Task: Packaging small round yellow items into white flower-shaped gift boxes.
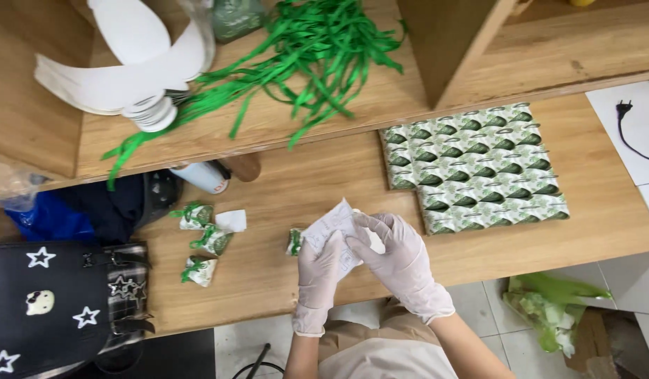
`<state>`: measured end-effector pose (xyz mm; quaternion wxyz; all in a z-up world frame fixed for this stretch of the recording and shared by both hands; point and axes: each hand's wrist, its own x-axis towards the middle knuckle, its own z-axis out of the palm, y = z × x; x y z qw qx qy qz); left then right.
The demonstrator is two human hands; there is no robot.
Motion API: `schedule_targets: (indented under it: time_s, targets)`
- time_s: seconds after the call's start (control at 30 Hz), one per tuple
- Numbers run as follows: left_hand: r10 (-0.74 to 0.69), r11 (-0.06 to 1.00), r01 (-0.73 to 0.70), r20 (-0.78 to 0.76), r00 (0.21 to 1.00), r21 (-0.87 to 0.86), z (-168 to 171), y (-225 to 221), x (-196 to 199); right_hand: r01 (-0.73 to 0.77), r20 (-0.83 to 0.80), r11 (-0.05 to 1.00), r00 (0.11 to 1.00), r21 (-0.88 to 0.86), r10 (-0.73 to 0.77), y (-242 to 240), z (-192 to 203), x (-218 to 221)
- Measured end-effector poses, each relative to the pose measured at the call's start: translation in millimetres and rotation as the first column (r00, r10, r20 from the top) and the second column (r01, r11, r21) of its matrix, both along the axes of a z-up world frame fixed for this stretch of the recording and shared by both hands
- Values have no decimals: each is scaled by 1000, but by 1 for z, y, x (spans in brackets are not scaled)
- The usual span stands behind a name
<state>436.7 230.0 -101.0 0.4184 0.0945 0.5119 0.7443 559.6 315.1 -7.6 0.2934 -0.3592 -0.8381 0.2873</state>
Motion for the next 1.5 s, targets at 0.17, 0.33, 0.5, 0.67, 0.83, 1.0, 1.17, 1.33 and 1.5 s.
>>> schedule_targets:
  time_s: [0.17, 0.33, 0.5, 0.67, 0.83, 1.0, 1.17, 1.33, 1.5]
  targets:
    - [-126, 992, 125, -246, 961, -17, 26, 41, 71, 21, -107, 999, 994, 40, -17, 47, -14, 63]
    - [-190, 982, 173, -328, 925, -82, 33, 60, 105, 29, -65, 998, 997, -47, -32, 76, -32, 106]
    - [-107, 990, 99, -83, 991, -96, 15, 68, 112, 76, -152, 956, 981, -285, -123, 98, -27, 124]
    - [-160, 899, 115, -73, 985, -424, 71, 97, 108, 46, -217, 833, 956, -551, -196, 104, -43, 125]
    - [15, 870, -492, -995, 102, -37, 48, 103, 119, 46, -250, 811, 940, -584, -234, 104, -42, 124]
    - [-221, 934, -264, -970, 97, -239, 62, 116, 130, 105, -152, 879, 969, -466, -197, 90, -20, 116]
    - [-260, 946, -145, -944, 202, -292, 26, 120, 124, 149, -82, 965, 982, -214, -170, 87, -19, 114]
    - [-222, 968, -26, -905, 363, -248, 20, 129, 121, 156, -59, 977, 984, -143, -166, 87, -15, 112]
    - [-196, 980, 75, -825, 530, -185, -7, 131, 119, 160, -52, 986, 985, -47, -163, 86, -10, 109]
